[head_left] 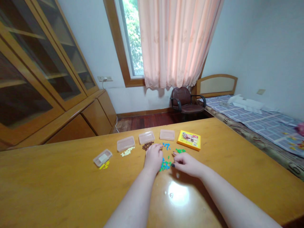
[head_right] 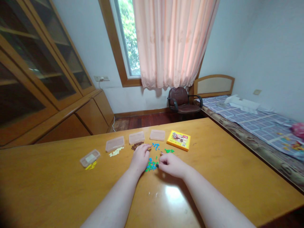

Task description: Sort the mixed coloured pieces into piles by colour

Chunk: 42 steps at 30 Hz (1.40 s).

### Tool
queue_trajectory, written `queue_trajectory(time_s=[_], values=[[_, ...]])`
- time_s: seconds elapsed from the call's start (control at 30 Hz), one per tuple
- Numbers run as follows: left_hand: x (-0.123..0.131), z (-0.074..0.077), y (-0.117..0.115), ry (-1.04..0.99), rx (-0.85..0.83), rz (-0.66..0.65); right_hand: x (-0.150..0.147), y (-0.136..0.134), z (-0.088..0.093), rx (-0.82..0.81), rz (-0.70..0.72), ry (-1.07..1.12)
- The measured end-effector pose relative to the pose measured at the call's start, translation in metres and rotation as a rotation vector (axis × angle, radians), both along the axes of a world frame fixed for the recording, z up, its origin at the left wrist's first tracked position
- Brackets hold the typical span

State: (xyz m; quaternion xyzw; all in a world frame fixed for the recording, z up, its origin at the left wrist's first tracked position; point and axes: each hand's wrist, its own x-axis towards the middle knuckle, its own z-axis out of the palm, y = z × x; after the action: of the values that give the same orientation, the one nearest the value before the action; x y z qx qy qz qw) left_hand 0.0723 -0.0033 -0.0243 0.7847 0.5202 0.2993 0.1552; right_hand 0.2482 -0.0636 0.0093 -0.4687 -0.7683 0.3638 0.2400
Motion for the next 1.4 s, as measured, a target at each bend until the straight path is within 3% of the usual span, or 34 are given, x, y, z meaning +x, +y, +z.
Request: queue_trajectory(time_s=[0.13,0.23,0.37,0.5,0.63,0.73,0.97,1.2,1.4], values=[[-0.002,-0.005,0.003,-0.116,0.036,0.001,-0.019,-0.008,-0.003,0.039,0.188,0.106],[-0.002,-0.007,0.005,-0.144,0.053,0.005,-0.027,-0.008,-0.008,0.031,0.259,0.049],[-0.001,-0.007,0.004,-0.142,0.039,0.012,-0.023,-0.002,-0.011,0.039,0.184,-0.077],[-0.001,-0.006,0.004,-0.150,0.035,0.023,-0.016,-0.002,-0.006,0.163,0.068,-0.070],[-0.001,-0.007,0.004,-0.159,0.048,0.059,-0.023,-0.009,-0.004,0.164,0.266,-0.013],[-0.001,-0.008,0.003,-0.164,0.056,0.062,-0.031,-0.012,-0.005,0.113,0.318,-0.054],[-0.001,-0.010,0.005,-0.158,0.055,0.061,-0.025,-0.005,-0.011,0.075,0.223,-0.111],[-0.001,-0.008,0.004,-0.156,0.034,0.058,-0.007,0.007,-0.023,0.101,-0.162,-0.036],[0.000,-0.007,0.004,-0.160,0.032,0.046,-0.013,0.009,-0.034,0.138,-0.096,0.067]])
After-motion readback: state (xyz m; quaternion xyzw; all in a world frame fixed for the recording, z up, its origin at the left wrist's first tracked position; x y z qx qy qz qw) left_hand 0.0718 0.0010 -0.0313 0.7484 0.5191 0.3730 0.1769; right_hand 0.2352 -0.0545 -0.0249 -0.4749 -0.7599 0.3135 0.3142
